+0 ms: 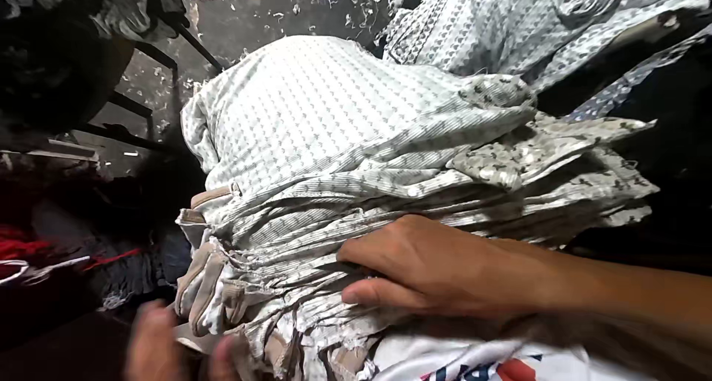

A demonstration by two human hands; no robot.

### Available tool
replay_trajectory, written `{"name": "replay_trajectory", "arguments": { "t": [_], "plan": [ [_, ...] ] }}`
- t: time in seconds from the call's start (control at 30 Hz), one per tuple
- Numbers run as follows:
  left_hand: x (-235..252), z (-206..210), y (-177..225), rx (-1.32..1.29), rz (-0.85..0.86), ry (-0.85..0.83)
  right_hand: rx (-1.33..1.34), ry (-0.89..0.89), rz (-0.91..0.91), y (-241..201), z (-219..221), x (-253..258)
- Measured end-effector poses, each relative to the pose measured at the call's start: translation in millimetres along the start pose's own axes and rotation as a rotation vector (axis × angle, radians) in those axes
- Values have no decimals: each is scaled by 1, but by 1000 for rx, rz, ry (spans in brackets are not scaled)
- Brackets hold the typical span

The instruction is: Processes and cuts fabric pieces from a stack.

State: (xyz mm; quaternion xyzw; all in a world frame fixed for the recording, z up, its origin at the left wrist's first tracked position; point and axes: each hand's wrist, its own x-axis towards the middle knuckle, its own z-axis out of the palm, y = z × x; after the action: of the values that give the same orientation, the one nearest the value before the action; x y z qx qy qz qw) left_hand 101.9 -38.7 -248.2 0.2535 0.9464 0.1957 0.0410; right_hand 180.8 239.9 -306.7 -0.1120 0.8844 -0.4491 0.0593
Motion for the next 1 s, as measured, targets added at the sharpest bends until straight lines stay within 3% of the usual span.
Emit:
{"name": "replay_trajectory", "arguments": {
  "t": [0.07, 0.17, 0.3, 0.37, 0.47, 0.6, 0.73, 0.83, 1.0],
  "plan": [
    [-12, 33, 19, -59, 63, -47, 13, -13, 26, 2, 4, 1],
    [-16, 70, 24, -110, 62, 31, 11, -12, 30, 4, 6, 2],
    [-10, 39, 3, -542, 1, 11, 24, -15, 20, 6, 4, 1],
    [-10, 19, -5, -610, -32, 41, 17, -9, 14, 7, 6, 3],
    [-27, 10, -9, -500, -35, 77, 0, -27, 26, 7, 7, 4],
    [-63, 36, 3, -250, -108, -71, -53, -42, 19, 8, 7, 3],
    [-63, 40, -1, -481, -170, 98, -108, 9, -2, 5, 10, 5],
    [-57, 29, -4, -607, -195, 51, -78, 67, -56, -8, 16, 15],
    [-56, 16, -6, -565, -154, 5, 8, 26, -197, -43, 41, 36]
  ]
}}
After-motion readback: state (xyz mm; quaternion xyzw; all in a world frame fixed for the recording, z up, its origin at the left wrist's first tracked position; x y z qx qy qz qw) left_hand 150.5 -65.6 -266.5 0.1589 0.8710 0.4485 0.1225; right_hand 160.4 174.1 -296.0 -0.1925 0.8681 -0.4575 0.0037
